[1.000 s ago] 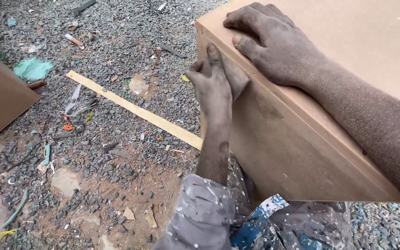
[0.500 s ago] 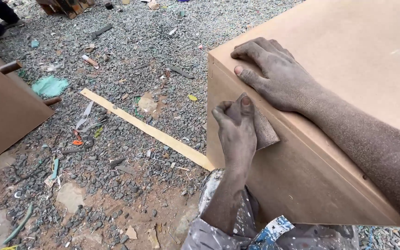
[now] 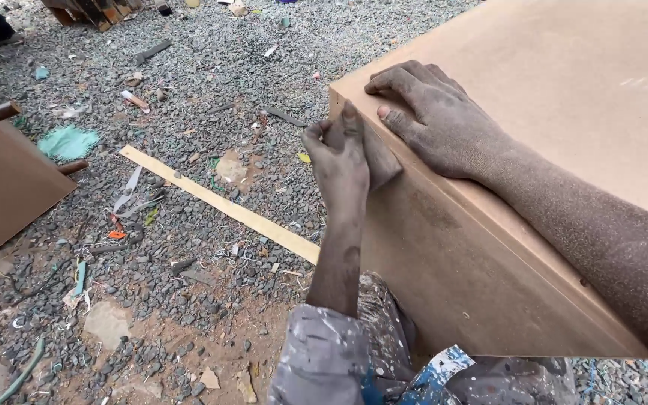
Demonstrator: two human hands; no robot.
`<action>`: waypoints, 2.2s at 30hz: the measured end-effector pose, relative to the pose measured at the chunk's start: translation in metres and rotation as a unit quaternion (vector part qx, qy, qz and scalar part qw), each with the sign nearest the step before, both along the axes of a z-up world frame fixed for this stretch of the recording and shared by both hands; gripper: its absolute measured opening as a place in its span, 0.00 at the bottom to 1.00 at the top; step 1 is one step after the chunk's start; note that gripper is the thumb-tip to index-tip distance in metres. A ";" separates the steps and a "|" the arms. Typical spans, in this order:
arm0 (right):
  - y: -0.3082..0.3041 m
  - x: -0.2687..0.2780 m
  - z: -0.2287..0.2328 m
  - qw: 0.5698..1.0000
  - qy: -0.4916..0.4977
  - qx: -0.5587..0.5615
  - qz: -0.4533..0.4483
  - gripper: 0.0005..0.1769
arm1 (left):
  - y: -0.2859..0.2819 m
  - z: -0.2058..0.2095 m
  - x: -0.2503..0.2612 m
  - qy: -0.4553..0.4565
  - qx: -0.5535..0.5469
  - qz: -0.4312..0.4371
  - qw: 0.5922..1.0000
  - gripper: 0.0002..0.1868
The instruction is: Sanding the edges and corners of a large wooden box using sandpaper to smooth the surface.
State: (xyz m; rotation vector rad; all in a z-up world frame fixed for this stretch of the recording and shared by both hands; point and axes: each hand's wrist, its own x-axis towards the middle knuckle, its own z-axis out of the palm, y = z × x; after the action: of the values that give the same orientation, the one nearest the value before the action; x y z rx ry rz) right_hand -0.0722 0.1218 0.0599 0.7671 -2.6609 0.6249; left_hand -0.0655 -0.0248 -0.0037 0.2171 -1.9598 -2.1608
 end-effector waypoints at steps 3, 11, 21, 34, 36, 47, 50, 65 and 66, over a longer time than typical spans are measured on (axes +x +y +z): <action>0.002 0.003 -0.004 1.000 0.028 -0.005 0.013 0.19 | 0.000 -0.002 -0.010 -0.019 0.047 0.013 0.999 0.46; 0.002 0.009 -0.003 1.000 -0.020 -0.016 -0.003 0.20 | 0.037 -0.023 0.069 0.045 -0.029 -0.008 0.999 0.47; 0.012 0.017 0.001 0.995 -0.085 0.013 0.046 0.47 | -0.013 -0.043 0.013 0.052 0.226 0.051 0.971 0.20; 0.023 0.014 0.005 0.991 -0.107 0.056 0.063 0.52 | 0.014 -0.010 -0.015 0.070 0.217 0.117 0.967 0.19; 0.023 0.011 0.001 0.991 -0.099 0.070 0.061 0.52 | 0.018 -0.020 -0.002 0.105 0.181 0.101 0.973 0.25; 0.021 0.026 0.004 0.997 -0.067 0.035 0.026 0.46 | 0.004 -0.036 -0.007 0.163 0.219 -0.013 0.962 0.19; 0.023 0.028 0.010 0.993 -0.105 0.010 0.055 0.43 | 0.010 -0.031 -0.001 0.165 0.225 0.046 0.959 0.18; 0.015 0.034 0.016 0.992 -0.107 -0.024 0.055 0.27 | 0.061 -0.022 0.091 -0.037 0.074 0.003 0.997 0.42; 0.017 0.030 0.012 0.992 -0.102 -0.031 0.060 0.27 | 0.053 -0.019 0.069 -0.034 0.075 0.047 0.995 0.45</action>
State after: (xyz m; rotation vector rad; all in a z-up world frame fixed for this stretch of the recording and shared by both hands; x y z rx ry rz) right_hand -0.0422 0.1392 0.0719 0.8947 -2.7782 0.8559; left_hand 0.0036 0.0279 -0.0224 0.4036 -1.7828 -2.2681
